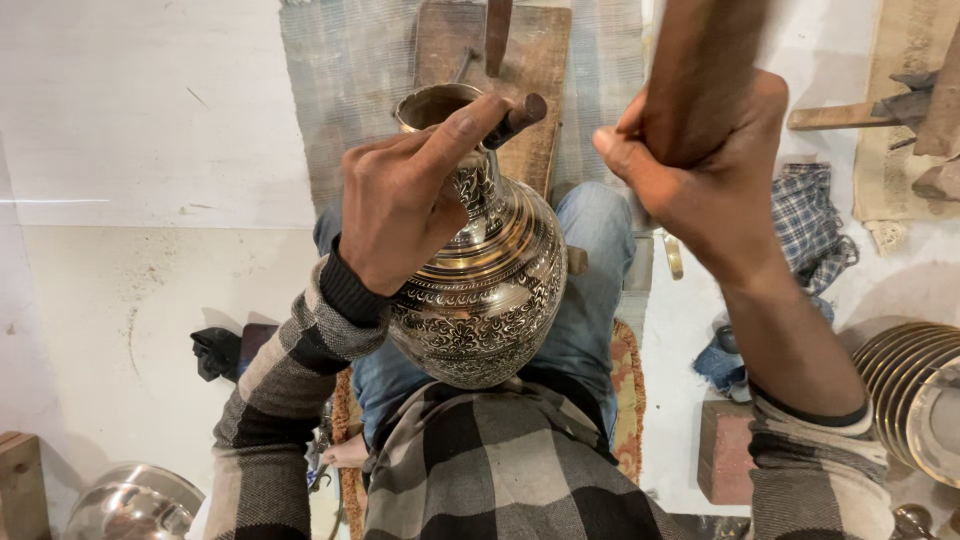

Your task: The person sits with a large engraved brass vase on their lap, holds a small punch against its surface, and strikes the punch with a wooden mallet to emboss decorative patterns, repositioning the punch and rotating the vase to work different areas.

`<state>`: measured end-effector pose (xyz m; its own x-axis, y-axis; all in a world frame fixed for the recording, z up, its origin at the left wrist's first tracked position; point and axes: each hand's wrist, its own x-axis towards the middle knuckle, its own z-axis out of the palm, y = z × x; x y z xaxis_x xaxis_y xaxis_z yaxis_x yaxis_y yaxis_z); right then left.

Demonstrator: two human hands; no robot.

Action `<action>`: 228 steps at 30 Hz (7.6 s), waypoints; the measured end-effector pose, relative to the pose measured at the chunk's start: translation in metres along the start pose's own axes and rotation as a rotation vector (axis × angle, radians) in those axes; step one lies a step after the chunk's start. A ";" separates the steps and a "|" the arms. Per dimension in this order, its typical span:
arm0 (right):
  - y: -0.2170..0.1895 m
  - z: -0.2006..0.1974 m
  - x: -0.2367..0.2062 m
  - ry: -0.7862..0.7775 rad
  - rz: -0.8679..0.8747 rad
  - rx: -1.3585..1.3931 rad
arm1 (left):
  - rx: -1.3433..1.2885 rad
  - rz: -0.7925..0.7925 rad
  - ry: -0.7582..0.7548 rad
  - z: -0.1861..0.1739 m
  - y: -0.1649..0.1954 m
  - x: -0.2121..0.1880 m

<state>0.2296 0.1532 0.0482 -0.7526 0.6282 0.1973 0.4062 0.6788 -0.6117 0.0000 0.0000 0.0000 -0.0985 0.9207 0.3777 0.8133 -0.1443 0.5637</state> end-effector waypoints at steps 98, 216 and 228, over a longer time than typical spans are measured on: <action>-0.059 -0.018 0.001 -0.010 -0.052 -0.368 | -0.161 0.019 0.301 0.024 -0.006 -0.024; -0.031 0.188 -0.254 0.165 0.632 1.424 | -1.584 -0.332 0.266 0.001 -0.073 -0.110; -0.011 0.166 -0.340 -0.020 1.224 0.608 | -1.529 -0.673 0.553 0.020 -0.093 -0.167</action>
<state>0.3947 -0.1315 -0.1395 -0.0891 0.6916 -0.7168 0.5257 -0.5787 -0.6236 -0.0472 -0.1331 -0.1301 -0.5896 0.7850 -0.1903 -0.6339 -0.3037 0.7113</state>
